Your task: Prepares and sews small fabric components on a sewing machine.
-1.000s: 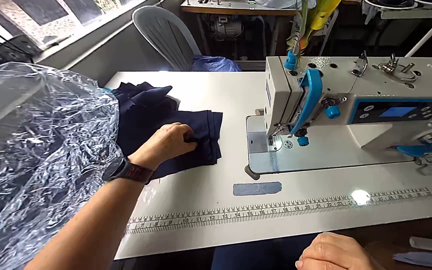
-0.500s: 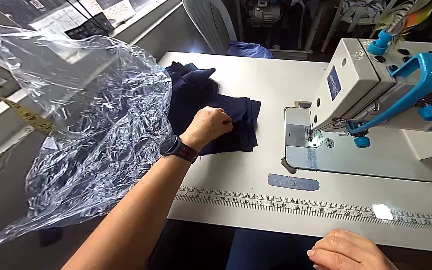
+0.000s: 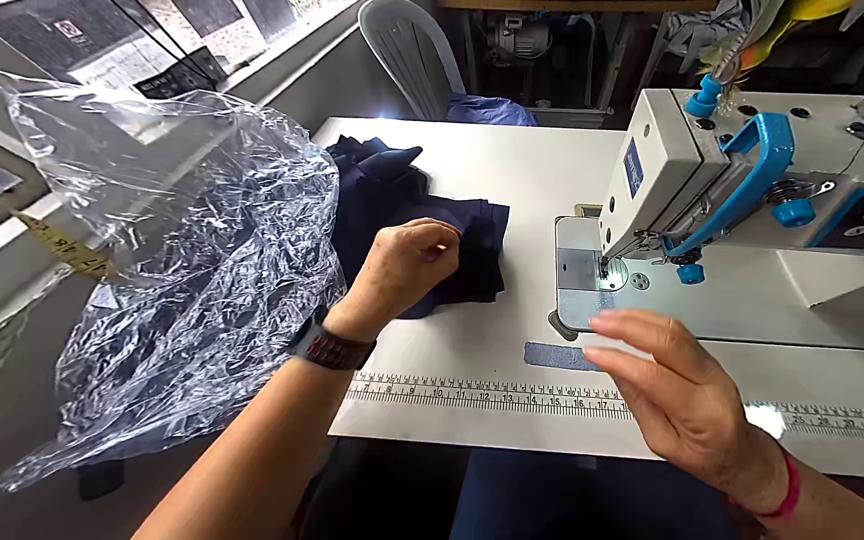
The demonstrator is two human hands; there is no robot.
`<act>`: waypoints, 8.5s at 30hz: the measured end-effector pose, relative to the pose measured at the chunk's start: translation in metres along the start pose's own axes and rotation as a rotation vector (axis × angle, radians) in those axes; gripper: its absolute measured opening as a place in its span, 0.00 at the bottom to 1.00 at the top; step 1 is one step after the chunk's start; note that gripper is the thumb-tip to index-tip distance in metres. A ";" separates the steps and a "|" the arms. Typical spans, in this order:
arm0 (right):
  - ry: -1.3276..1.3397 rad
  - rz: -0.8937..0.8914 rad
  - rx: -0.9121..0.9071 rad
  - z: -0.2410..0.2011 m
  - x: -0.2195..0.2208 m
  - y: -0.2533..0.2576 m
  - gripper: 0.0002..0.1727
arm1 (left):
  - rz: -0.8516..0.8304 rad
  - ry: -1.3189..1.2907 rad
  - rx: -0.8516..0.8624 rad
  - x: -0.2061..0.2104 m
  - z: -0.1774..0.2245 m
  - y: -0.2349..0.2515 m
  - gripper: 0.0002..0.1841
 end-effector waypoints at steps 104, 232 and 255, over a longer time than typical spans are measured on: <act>0.548 -0.123 0.960 0.123 -0.068 -0.087 0.09 | -0.055 -0.905 -0.574 0.126 0.051 -0.045 0.11; -0.283 -0.362 -0.002 0.108 0.030 -0.045 0.34 | -0.364 0.142 0.201 0.197 0.075 -0.042 0.54; -0.349 -0.438 0.115 0.132 0.042 -0.031 0.37 | -0.409 0.127 0.232 0.196 0.052 -0.017 0.53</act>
Point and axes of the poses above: each hand's wrist, its own y-axis towards the middle knuckle, its own x-axis out of the palm, z = x × y, the point moved 9 cm from there along y, towards the middle knuckle, and after that the axes turned 10 degrees about -y, right-handed, at the moved point
